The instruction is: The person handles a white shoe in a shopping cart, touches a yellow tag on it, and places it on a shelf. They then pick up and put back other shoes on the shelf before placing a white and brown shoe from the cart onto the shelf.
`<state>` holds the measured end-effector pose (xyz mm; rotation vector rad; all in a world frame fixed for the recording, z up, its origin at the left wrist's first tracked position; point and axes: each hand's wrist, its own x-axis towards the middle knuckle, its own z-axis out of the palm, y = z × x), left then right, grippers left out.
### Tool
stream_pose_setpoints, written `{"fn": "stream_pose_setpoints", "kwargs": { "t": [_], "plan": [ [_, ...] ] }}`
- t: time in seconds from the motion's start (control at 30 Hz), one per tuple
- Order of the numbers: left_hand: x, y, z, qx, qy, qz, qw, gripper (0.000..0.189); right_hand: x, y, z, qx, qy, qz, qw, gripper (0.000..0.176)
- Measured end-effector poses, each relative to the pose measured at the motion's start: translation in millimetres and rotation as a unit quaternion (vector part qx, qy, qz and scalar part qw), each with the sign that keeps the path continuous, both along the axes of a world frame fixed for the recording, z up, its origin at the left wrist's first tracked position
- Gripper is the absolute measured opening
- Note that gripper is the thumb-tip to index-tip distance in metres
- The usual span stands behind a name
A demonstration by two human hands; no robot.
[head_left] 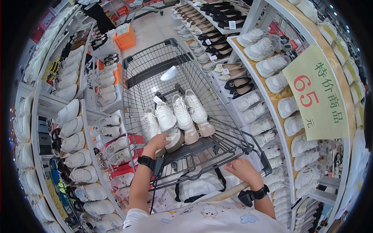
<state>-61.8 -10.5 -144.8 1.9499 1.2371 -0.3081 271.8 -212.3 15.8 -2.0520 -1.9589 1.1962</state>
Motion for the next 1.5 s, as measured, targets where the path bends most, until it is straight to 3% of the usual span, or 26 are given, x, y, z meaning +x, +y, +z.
{"fn": "stream_pose_setpoints", "kwargs": {
  "t": [0.17,0.3,0.4,0.57,0.67,0.77,0.93,1.03,1.33,1.5],
  "plan": [
    [-6,23,-3,0.043,-0.021,0.054,0.997,0.041,2,0,-4,-0.001,0.004,-0.008,1.0,0.032],
    [-24,41,-40,0.071,-0.069,0.059,0.993,0.041,2,2,-3,-0.013,0.002,-0.009,1.0,0.032],
    [-39,49,-65,0.117,-0.012,0.071,0.991,0.043,2,4,-3,-0.018,0.007,-0.011,1.0,0.032],
    [-59,58,-104,0.157,0.019,0.234,0.959,0.054,4,2,-7,-0.022,0.011,-0.008,1.0,0.033],
    [-63,78,-129,0.208,0.022,0.215,0.954,0.065,4,4,-5,-0.045,0.008,-0.015,0.999,0.034],
    [-38,90,-104,0.2,0.017,0.228,0.953,0.063,3,6,-5,-0.059,0.019,-0.014,0.998,0.034],
    [-31,112,-119,0.176,0.002,0.205,0.963,0.061,1,11,-7,-0.013,0.04,-0.008,0.999,0.034],
    [-22,120,-115,0.167,0.043,0.217,0.961,0.059,-1,17,0,-0.06,-0.009,0.005,0.998,0.044],
    [-17,136,-109,0.124,0.12,0.282,0.944,0.052,0,28,4,-0.105,-0.021,0.01,0.994,0.039],
    [-20,139,-114,0.174,0.109,0.25,0.946,0.051,-1,30,4,-0.112,-0.033,0.015,0.993,0.039]
  ]
}}
